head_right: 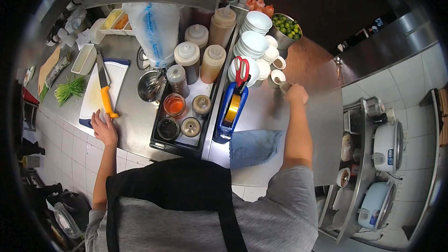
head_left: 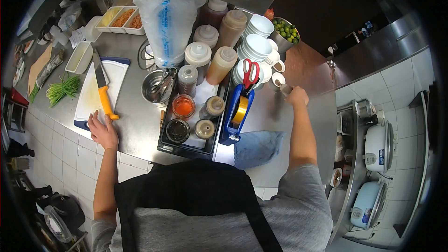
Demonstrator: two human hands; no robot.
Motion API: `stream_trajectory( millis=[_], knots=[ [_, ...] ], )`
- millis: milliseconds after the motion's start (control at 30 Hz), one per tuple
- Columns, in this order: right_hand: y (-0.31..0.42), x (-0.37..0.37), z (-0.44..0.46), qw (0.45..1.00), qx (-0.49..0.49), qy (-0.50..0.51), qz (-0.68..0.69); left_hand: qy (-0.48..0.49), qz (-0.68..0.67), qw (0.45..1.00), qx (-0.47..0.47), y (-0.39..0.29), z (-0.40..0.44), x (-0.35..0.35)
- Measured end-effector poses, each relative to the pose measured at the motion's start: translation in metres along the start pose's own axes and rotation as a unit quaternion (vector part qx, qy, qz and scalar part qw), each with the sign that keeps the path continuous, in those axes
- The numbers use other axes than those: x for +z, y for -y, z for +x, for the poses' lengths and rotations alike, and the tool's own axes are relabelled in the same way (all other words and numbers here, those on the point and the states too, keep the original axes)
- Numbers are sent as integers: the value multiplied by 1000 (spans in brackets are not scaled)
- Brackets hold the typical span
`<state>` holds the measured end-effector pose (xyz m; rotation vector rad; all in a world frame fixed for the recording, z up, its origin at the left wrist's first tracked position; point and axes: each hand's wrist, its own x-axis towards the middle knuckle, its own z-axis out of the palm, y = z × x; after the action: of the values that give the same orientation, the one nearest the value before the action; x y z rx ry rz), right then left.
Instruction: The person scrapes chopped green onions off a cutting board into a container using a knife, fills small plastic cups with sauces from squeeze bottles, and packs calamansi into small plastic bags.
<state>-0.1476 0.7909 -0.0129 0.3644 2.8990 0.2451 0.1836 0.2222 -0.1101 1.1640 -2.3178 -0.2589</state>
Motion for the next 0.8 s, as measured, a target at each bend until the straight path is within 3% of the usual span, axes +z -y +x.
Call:
stream_trajectory(
  millis=[633, 733, 800],
  knots=[
    [-8, 7, 2, 998, 27, 2, 56, 1, -6, 1000, 0, 0, 1, -1],
    [-25, 26, 10, 968, 27, 13, 250, 2, -8, 1000, -2, 0, 0, -1],
    [-34, 42, 16, 876, 14, -12, 482, 6, 2, 1000, -6, -2, 0, -1]
  ],
)
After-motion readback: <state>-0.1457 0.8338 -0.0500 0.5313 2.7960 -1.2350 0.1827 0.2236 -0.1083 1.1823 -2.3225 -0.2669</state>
